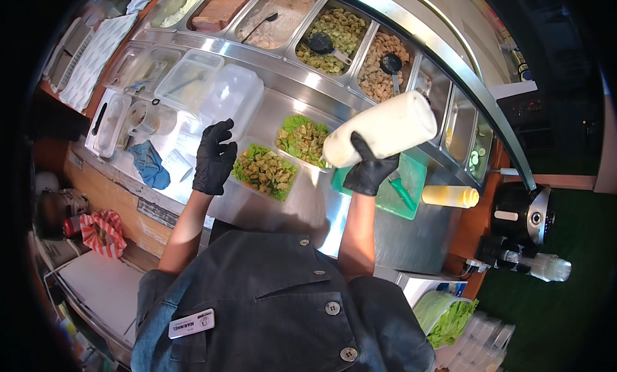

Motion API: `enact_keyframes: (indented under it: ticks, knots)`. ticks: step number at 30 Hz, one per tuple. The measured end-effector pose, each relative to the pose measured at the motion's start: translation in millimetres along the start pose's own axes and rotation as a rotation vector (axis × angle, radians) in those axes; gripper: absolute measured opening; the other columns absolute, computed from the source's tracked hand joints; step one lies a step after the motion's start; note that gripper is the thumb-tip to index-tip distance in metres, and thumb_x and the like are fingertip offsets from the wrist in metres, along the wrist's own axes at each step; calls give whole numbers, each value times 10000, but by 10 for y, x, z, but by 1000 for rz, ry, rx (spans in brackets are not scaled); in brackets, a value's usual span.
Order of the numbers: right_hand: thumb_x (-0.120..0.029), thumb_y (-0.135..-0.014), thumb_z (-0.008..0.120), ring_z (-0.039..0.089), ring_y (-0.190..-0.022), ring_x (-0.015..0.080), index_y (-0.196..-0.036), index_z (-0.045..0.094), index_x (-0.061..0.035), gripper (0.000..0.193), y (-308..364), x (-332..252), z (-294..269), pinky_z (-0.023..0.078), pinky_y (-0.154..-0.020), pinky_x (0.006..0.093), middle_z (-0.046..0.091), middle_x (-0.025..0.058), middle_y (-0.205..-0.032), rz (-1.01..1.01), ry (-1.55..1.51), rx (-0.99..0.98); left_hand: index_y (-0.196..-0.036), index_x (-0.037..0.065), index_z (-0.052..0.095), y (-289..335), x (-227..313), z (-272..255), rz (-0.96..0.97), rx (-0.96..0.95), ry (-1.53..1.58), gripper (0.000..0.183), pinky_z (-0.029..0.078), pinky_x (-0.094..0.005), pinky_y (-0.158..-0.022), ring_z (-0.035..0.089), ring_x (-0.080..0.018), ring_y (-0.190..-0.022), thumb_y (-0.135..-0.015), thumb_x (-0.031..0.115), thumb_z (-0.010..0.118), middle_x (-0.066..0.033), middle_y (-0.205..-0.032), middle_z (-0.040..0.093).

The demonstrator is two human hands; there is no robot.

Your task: The person assembles two salads in clear plastic containers by adding lettuce, drizzling white sauce from a squeeze bottle, and topping with shredded cheese. The person then places lids on the containers and sets them aside.

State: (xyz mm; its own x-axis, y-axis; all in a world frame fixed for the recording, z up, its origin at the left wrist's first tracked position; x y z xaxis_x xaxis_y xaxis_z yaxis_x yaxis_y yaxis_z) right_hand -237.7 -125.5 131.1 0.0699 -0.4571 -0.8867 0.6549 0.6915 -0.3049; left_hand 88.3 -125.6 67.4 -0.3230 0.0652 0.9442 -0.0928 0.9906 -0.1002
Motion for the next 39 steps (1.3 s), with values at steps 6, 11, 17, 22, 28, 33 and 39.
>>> enact_keyframes:
  ticks: [6,11,17,22,28,33,39]
  knots:
    - [152,-535,752,583,-948,251,-1151,533,20,666,-67,3,175,506,-857,392,586,116,-1078,-93,-84,-48,-1198,81,517,4,81,-24,92,31,131,450,468,-265,-748,543,-168,-1014,-777,-77,532,-60,-1150,525]
    - [162,-528,742,587,-960,260,-1160,526,20,683,-69,123,219,508,-865,397,586,122,-1089,-27,38,-3,-1169,70,530,74,67,-147,70,110,134,397,466,-266,-758,543,-153,-1019,-795,-63,527,-58,-1170,540]
    - [176,-537,730,606,-912,244,-1106,557,4,619,-82,144,376,519,-842,385,608,107,-1035,-77,-24,20,-1140,69,550,117,60,-167,108,151,223,360,461,-261,-757,537,-135,-977,-809,-70,527,-53,-1130,554]
    - [136,-561,754,596,-951,232,-1147,535,-9,642,-33,193,280,506,-869,378,595,103,-1069,-37,90,-17,-1095,26,585,8,216,115,82,-50,126,299,465,-270,-761,580,-158,-890,-808,-26,514,-88,-1043,566]
    - [134,-632,707,546,-1071,270,-1270,441,-23,709,172,61,-94,483,-900,371,531,145,-1198,-21,88,-235,-1430,60,211,-179,1147,1480,513,-577,428,853,225,-356,-1094,286,-317,-1332,-652,-92,527,-184,-1437,296]
    - [64,-719,644,461,-1171,282,-1372,319,-22,734,97,-131,-952,408,-985,403,427,138,-1333,82,9,89,-1455,134,149,291,2173,1824,781,-738,665,882,141,-461,-1107,191,-350,-1366,-734,158,656,-154,-1478,213]
    - [67,-712,650,474,-1147,278,-1354,339,-15,718,-13,67,-1310,417,-974,401,443,137,-1310,80,191,79,-1392,251,331,533,2261,1952,846,-870,-170,606,153,-607,-1068,183,-322,-1378,-813,213,508,-41,-1489,223]
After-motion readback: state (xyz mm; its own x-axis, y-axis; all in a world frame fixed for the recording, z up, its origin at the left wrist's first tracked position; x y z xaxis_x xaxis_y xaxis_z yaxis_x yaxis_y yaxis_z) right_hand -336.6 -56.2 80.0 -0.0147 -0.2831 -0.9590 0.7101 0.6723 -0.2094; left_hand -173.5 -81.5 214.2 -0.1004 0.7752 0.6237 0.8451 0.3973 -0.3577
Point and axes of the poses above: each hand's wrist, its own y-axis away from the middle knuckle, its own z-axis out of the palm, x = y × z, the point moved 6 cm from there along -y, towards the middle knuckle
